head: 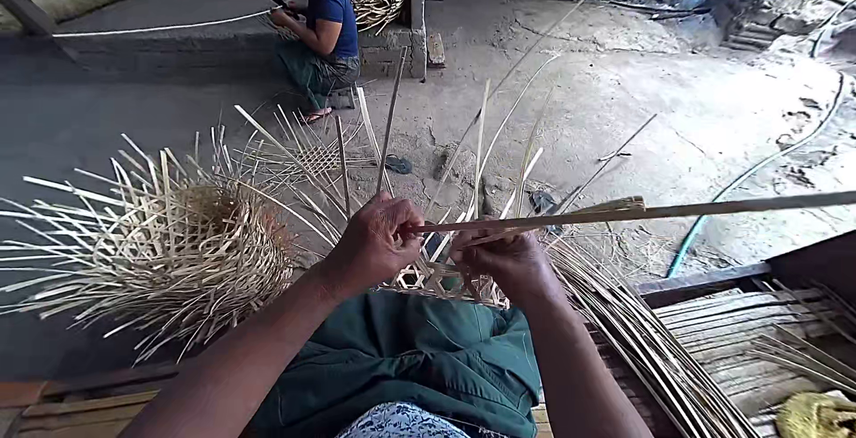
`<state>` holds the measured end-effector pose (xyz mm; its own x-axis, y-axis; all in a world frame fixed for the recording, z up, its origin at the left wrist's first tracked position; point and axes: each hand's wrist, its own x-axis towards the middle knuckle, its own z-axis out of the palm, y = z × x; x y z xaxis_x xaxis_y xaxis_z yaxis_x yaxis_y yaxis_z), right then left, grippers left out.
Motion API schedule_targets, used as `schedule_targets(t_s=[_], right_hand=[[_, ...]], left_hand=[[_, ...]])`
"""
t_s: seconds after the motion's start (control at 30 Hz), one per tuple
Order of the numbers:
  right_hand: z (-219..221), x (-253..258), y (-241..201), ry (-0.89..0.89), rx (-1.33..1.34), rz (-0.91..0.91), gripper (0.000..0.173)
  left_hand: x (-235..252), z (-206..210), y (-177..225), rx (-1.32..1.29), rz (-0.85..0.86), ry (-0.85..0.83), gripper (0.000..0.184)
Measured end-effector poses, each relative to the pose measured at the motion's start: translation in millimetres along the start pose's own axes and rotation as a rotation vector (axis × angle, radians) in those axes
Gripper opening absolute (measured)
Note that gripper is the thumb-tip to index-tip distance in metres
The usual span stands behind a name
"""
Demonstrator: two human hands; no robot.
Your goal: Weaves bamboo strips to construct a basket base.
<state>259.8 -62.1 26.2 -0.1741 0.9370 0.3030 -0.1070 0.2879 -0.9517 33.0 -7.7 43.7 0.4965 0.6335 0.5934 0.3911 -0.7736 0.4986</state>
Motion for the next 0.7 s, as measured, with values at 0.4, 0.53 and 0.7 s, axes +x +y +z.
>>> schedule_targets(t_s=[0.4, 0.53, 0.7], right_hand=[[21.3, -31.0, 13.2, 0.171, -0.074, -0.221, 0.024], [10.0, -35.5, 37.8, 0.218, -0.272, -0.414, 0.026], [34.5, -39.5, -8.4, 0.340, -1.198, -0.427, 0.036]], left_hand=[[1.3, 21.5, -13.7, 0.260, 0.197, 0.095, 0.023], [3.7, 24.7, -13.1, 0.233, 0.204, 0.103, 0.020], [3.2, 24.7, 8.1, 0.395, 0.163, 0.019, 0.016]])
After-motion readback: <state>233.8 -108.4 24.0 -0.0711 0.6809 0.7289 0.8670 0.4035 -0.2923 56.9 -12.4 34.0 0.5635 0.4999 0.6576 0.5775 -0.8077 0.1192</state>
